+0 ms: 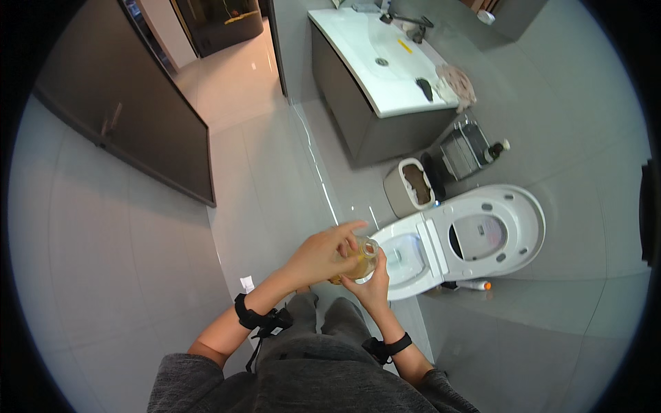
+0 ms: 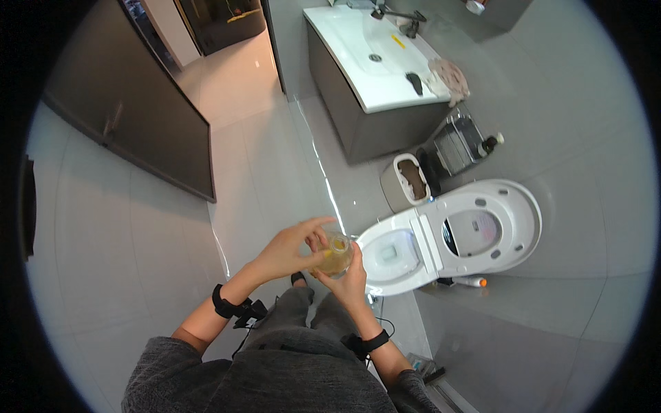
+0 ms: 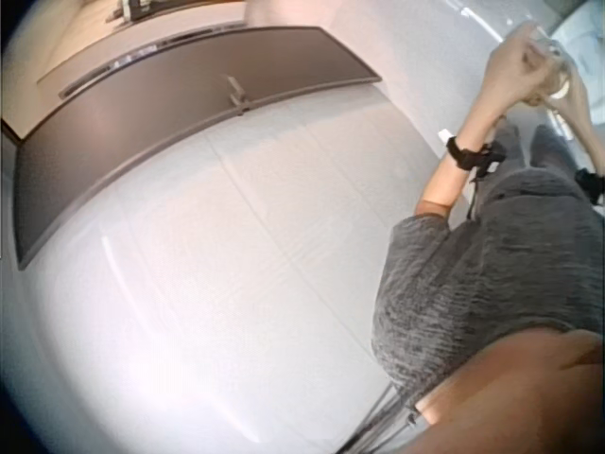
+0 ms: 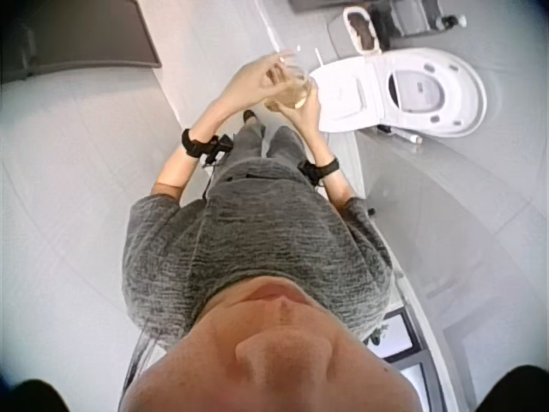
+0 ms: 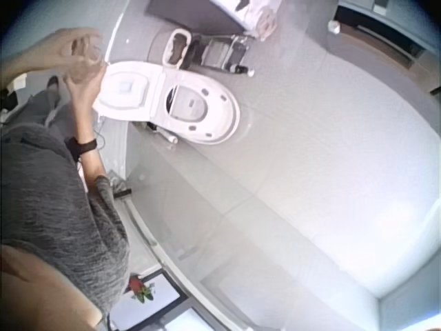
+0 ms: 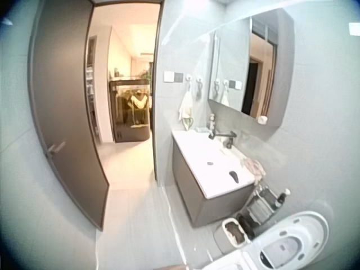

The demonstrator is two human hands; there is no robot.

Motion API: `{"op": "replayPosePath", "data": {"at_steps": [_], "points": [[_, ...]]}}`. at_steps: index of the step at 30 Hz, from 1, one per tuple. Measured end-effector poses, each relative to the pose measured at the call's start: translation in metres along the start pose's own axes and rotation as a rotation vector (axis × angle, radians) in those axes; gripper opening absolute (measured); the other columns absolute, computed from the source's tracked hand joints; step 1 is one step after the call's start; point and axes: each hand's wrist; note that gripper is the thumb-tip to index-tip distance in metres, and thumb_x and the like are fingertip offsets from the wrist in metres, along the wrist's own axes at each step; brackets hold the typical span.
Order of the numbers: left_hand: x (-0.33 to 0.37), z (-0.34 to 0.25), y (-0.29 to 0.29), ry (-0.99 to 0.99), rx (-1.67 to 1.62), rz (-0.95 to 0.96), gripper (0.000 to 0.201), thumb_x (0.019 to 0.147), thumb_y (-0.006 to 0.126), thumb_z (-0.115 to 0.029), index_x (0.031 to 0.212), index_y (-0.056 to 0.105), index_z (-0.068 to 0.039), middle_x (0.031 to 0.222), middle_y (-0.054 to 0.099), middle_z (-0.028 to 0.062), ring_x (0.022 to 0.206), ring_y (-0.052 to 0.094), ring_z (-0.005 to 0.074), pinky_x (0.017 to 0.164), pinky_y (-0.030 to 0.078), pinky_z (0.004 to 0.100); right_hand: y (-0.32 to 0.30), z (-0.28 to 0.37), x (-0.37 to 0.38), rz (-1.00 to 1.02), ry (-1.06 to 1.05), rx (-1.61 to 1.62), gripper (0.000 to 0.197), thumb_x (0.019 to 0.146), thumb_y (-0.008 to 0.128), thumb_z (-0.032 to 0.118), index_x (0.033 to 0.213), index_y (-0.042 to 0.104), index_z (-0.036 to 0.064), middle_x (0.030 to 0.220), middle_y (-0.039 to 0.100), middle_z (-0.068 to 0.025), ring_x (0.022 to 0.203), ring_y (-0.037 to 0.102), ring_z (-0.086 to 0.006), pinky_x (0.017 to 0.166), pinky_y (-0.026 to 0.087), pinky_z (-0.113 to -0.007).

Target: The person carries a bottle into the bathroom, waters a small plant, then cleans a faucet and a toilet bowl before drying their hands on a towel.

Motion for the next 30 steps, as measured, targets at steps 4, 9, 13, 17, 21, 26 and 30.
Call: {"op": "replayPosePath", "data": {"at_steps": [4,9,13,17,21,26,30], "points": [[0.061,0.029,-0.096,0.242,-0.024,-0.369,0.019,0.087,0.057,-0.018,0.100,0.061,-0.005,0.070,0.058,0.0033,0.062,0.057,0.0123,0.059,0.047,0.0260,0.041,0.055,0.096,-0.003,-0.042,-0.074,0.094,0.059,0.086,0.027,0.131,0.032,0.0000,0.116,0.057,-0.0200,0.104,0.060,-0.0335,0.085,0.050,-0.038],[0.138,0.050,-0.215,-0.225,-0.359,-0.447,0.035,0.101,0.039,-0.029,0.087,0.057,-0.002,0.058,0.047,0.0006,0.052,0.044,0.0067,0.050,0.036,0.0196,0.085,0.094,0.222,-0.031,-0.042,0.008,0.089,0.060,0.085,0.019,0.131,0.036,-0.0003,0.116,0.056,-0.0169,0.108,0.058,-0.0284,0.092,0.047,-0.037],[0.232,0.079,-0.311,-0.158,-0.523,-0.155,0.055,0.100,0.031,-0.046,0.095,0.058,0.001,0.070,0.059,0.0081,0.063,0.057,0.0142,0.061,0.046,0.0239,0.111,0.110,0.332,-0.100,-0.107,0.167,0.087,0.061,0.085,0.025,0.130,0.037,0.0008,0.112,0.061,-0.0172,0.104,0.061,-0.0277,0.087,0.049,-0.035],[0.350,0.049,-0.348,-0.194,-1.049,-0.196,0.075,0.095,0.019,-0.060,0.114,0.054,0.003,0.115,0.057,0.0214,0.110,0.054,0.0274,0.092,0.045,0.0376,0.115,0.132,0.428,-0.126,-0.126,0.181,0.086,0.061,0.085,0.023,0.129,0.037,0.0008,0.114,0.059,-0.0169,0.105,0.060,-0.0278,0.088,0.048,-0.035],[0.449,0.051,-0.389,-0.163,-1.194,0.028,0.066,0.099,0.025,-0.051,0.128,0.044,0.005,0.125,0.053,0.0188,0.121,0.048,0.0283,0.101,0.040,0.0387,0.118,0.140,0.510,-0.169,-0.086,0.106,0.088,0.060,0.085,0.024,0.130,0.037,0.0008,0.115,0.058,-0.0167,0.106,0.060,-0.0273,0.089,0.048,-0.036],[0.573,0.092,-0.422,-0.164,-0.765,-0.116,0.021,0.087,0.058,-0.009,0.070,0.046,-0.010,0.082,0.053,0.0014,0.073,0.049,0.0122,0.089,0.046,0.0298,0.118,0.156,0.591,-0.257,0.036,0.073,0.088,0.061,0.084,0.024,0.130,0.037,-0.0003,0.115,0.058,-0.0184,0.106,0.060,-0.0276,0.090,0.048,-0.036],[0.668,0.103,-0.430,0.056,-0.437,0.140,0.040,0.083,0.064,-0.009,0.120,0.050,-0.002,0.119,0.056,0.0167,0.112,0.052,0.0220,0.098,0.040,0.0319,0.129,0.146,0.652,-0.434,0.130,0.119,0.085,0.062,0.084,0.022,0.129,0.037,-0.0027,0.114,0.058,-0.0193,0.105,0.061,-0.0270,0.090,0.049,-0.036]]}}
Point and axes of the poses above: each hand's wrist, its own x-axis towards the middle knuckle, its own y-axis out of the palm, z = x × y
